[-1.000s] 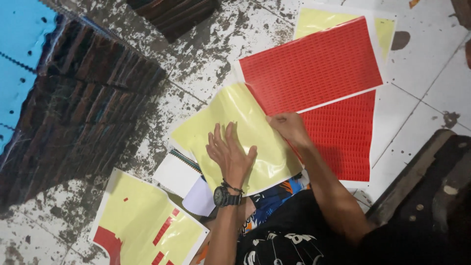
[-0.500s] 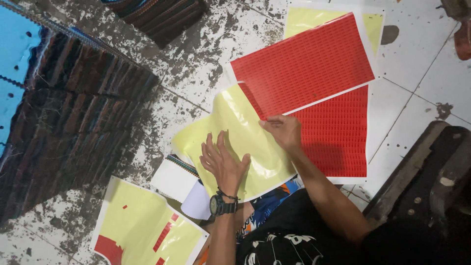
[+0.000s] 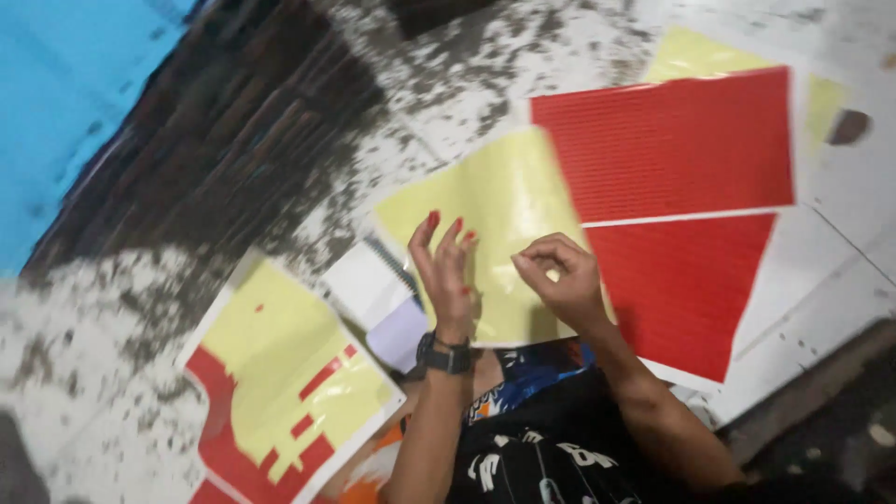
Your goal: The person peels small red stickers from a red grid sheet and places them onto the covers of several notebooks. They handle a blue notebook, a white notebook, and an orange notebook, applying stickers to each in sequence.
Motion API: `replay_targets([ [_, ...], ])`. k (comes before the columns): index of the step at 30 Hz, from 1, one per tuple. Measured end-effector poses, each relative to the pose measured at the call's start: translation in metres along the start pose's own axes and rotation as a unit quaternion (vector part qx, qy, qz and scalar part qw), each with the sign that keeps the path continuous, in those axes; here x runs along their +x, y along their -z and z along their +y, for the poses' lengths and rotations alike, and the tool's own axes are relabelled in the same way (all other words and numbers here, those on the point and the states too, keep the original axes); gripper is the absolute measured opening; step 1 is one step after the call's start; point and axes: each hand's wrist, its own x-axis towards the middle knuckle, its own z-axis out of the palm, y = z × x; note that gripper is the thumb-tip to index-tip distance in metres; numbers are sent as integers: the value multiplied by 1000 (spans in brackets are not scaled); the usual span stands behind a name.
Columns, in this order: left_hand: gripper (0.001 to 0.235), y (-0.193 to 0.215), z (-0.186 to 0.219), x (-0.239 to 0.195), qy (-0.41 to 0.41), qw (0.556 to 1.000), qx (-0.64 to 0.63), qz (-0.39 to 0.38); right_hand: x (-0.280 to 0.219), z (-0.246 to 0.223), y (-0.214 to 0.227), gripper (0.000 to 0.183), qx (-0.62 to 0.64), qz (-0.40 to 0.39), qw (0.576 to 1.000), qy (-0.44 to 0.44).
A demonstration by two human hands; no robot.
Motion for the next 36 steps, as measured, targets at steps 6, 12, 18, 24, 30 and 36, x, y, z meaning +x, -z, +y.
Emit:
replay_targets([
  [6, 50, -8, 65, 21, 47, 974, -170, 144, -11, -42, -64, 13, 190, -189, 962, -46],
  [12, 47, 34, 72, 16, 34, 957, -194, 213, -1, -65, -103, 19, -10, -224, 973, 50],
  [18, 51, 109, 113, 6, -15, 970, 163, 178, 29, -39, -149, 28, -60, -303, 950, 53],
  [24, 45, 151, 147, -1, 39, 940, 288, 177, 46, -69, -199, 17, -6, -439, 898, 19],
  [30, 47, 176, 136, 0, 82, 931, 314, 170, 55, -49, -227, 11, -93, -493, 862, 67],
  [36, 25, 208, 83, 3, -33, 877, 445, 181, 68, -17, -234, 11, -149, -462, 874, 19],
])
